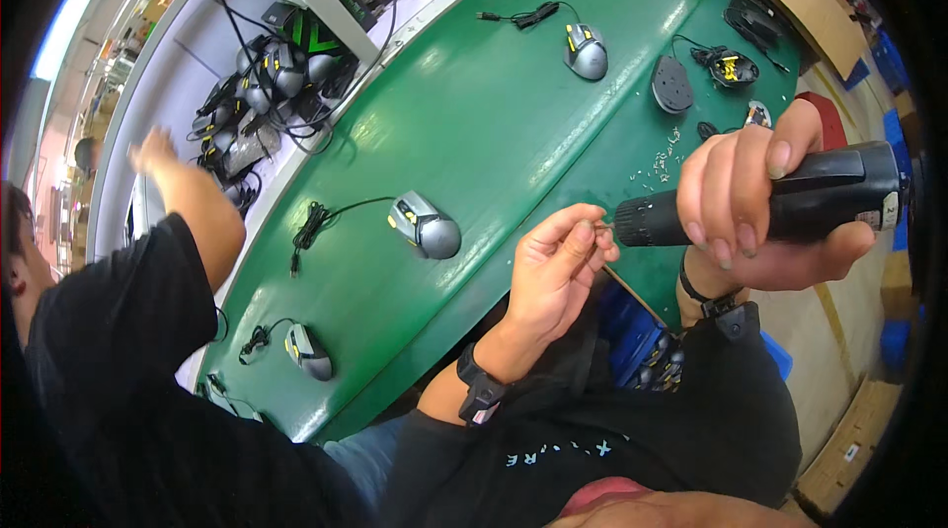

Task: The worker is using an electric screwdriver to assemble computer mice and testing them on a production line.

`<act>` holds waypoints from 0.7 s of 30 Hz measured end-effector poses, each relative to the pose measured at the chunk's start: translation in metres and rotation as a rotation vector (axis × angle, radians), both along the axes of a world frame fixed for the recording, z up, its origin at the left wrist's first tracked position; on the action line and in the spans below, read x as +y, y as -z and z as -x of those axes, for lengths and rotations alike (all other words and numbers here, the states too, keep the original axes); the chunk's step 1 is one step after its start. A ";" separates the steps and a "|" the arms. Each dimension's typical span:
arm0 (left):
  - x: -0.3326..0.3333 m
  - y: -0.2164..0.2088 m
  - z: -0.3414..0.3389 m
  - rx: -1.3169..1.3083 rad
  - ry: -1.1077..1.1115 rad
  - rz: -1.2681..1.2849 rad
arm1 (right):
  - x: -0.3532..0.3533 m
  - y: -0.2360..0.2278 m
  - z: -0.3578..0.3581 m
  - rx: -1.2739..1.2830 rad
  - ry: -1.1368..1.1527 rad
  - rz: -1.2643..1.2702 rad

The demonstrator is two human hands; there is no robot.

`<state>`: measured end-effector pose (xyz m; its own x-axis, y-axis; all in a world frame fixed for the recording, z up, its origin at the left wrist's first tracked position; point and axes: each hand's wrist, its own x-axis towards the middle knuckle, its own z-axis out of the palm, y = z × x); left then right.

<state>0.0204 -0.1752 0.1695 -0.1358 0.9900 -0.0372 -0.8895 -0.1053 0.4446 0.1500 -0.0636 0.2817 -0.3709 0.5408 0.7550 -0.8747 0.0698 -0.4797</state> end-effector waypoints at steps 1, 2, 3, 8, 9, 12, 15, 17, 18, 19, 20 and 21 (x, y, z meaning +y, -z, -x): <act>-0.001 -0.001 0.001 0.002 0.008 0.000 | -0.001 0.000 -0.001 0.002 0.008 0.000; -0.002 -0.003 0.002 0.019 -0.008 0.002 | -0.002 -0.001 0.000 -0.019 0.000 -0.005; -0.003 -0.005 -0.001 0.029 -0.018 0.002 | -0.004 -0.004 -0.003 -0.049 -0.002 -0.013; -0.012 0.001 0.006 0.257 -0.085 -0.058 | -0.007 0.001 0.000 -0.029 -0.018 -0.003; -0.012 0.001 0.005 0.304 -0.117 -0.085 | -0.007 0.000 0.000 -0.030 -0.019 0.001; -0.011 0.003 0.005 0.381 -0.153 -0.125 | -0.011 -0.003 0.001 -0.052 0.003 -0.010; -0.012 0.001 0.004 0.555 -0.257 -0.188 | -0.011 -0.007 -0.002 -0.060 -0.021 -0.025; -0.017 -0.002 0.010 0.685 -0.318 -0.175 | -0.013 -0.005 0.004 -0.059 -0.029 -0.009; -0.020 -0.005 0.012 0.811 -0.373 -0.164 | -0.013 -0.005 0.007 -0.048 -0.030 -0.012; -0.022 -0.006 0.012 0.809 -0.386 -0.153 | -0.014 -0.004 0.010 -0.037 -0.031 -0.016; -0.022 -0.006 0.011 0.783 -0.394 -0.136 | -0.018 -0.002 0.014 -0.026 -0.016 -0.007; -0.022 -0.005 0.009 0.755 -0.404 -0.122 | -0.019 -0.003 0.012 -0.047 0.001 -0.016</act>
<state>0.0111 -0.1967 0.1744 -0.4239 0.8518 0.3079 -0.2445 -0.4349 0.8666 0.1383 -0.0827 0.2848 -0.4055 0.5294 0.7452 -0.8510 0.0789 -0.5192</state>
